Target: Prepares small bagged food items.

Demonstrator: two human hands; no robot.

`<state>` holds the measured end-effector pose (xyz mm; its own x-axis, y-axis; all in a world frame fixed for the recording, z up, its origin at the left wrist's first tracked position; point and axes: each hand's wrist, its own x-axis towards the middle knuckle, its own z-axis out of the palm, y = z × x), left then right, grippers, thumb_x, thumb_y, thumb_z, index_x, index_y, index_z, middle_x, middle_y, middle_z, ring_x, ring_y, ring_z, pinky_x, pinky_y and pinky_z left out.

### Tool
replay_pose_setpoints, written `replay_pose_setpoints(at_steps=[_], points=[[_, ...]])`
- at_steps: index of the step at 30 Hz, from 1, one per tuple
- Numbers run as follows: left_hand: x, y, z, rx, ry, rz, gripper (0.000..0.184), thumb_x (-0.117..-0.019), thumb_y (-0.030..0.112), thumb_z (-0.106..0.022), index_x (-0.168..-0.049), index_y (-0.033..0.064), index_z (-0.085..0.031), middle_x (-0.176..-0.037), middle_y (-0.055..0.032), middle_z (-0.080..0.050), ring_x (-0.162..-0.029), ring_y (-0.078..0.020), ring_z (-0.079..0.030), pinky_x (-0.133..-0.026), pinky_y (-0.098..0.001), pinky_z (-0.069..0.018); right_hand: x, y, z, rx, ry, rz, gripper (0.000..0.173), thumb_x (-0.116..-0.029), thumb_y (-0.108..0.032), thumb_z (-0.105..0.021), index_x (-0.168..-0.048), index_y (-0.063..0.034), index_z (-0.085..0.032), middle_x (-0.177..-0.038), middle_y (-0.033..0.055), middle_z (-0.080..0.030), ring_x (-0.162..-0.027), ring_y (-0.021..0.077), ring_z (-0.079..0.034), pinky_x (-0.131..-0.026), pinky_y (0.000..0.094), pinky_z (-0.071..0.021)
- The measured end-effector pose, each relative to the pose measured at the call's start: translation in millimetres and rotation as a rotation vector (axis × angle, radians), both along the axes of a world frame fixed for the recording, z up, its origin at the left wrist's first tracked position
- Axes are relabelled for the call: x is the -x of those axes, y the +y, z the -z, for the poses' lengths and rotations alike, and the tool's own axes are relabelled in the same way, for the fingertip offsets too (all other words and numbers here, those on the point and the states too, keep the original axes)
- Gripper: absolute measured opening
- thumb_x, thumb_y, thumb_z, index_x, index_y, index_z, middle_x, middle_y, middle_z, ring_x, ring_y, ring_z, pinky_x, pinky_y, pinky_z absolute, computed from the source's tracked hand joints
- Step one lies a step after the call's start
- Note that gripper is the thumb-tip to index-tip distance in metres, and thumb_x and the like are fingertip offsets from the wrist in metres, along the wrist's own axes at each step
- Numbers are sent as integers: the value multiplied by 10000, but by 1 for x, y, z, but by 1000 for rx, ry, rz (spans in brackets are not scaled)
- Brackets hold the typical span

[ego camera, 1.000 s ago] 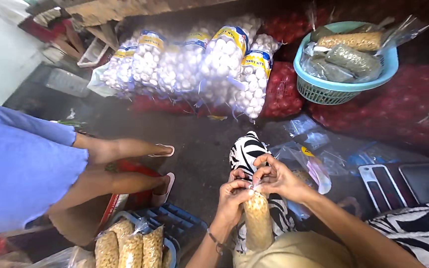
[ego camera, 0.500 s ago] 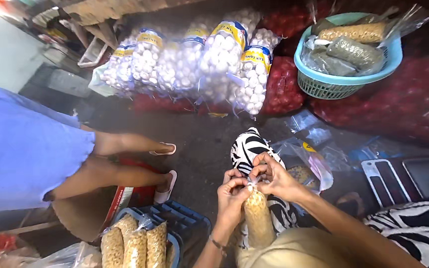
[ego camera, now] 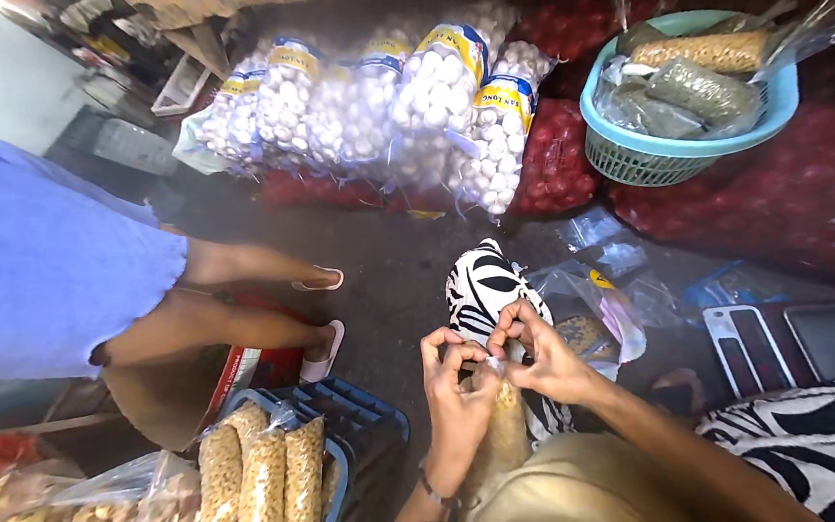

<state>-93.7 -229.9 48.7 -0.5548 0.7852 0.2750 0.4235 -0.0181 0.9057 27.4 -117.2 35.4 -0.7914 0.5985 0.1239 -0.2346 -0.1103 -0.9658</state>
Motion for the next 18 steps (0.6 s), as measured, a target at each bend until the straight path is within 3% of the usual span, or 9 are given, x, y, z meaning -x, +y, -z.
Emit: replay_pose_setpoints(at_steps=[3,8,13,18], points=[[8,-6,-6,4,25,101,80,-781,103,-787,-839,118,-734,-1179,-62,-555,-1045,-33,-610,-822,-151,-567,-11,8,-2,91,16,-112,507,-827,9,-730,-1190,-93,-391,-913,-54,-674,-869,50,-682,-779,228,-571],[17,-6,-12,-42,187,249,50,-842,113,-771,-871,106,-730,-1149,-69,-581,-1040,-45,-634,-884,-179,-577,-13,25,-3,283,-15,-264,632,-776,27,-750,-1267,-115,-377,-856,-47,-704,-825,81,-717,-775,259,-599],[23,-4,-11,-47,176,264,93,-818,84,-776,-876,101,-705,-1132,-62,-581,-1018,-56,-644,-866,-197,-592,-11,18,-20,117,-134,-131,673,-741,31,-781,-1274,-86,-388,-827,-55,-696,-783,56,-705,-743,234,-590],[26,-1,-7,-38,106,269,112,-791,73,-789,-859,84,-700,-1141,-66,-585,-991,-59,-645,-832,-195,-594,-9,4,-19,-136,-194,-12,560,-774,-66,-739,-1242,-43,-431,-876,-40,-639,-811,33,-640,-741,213,-544]])
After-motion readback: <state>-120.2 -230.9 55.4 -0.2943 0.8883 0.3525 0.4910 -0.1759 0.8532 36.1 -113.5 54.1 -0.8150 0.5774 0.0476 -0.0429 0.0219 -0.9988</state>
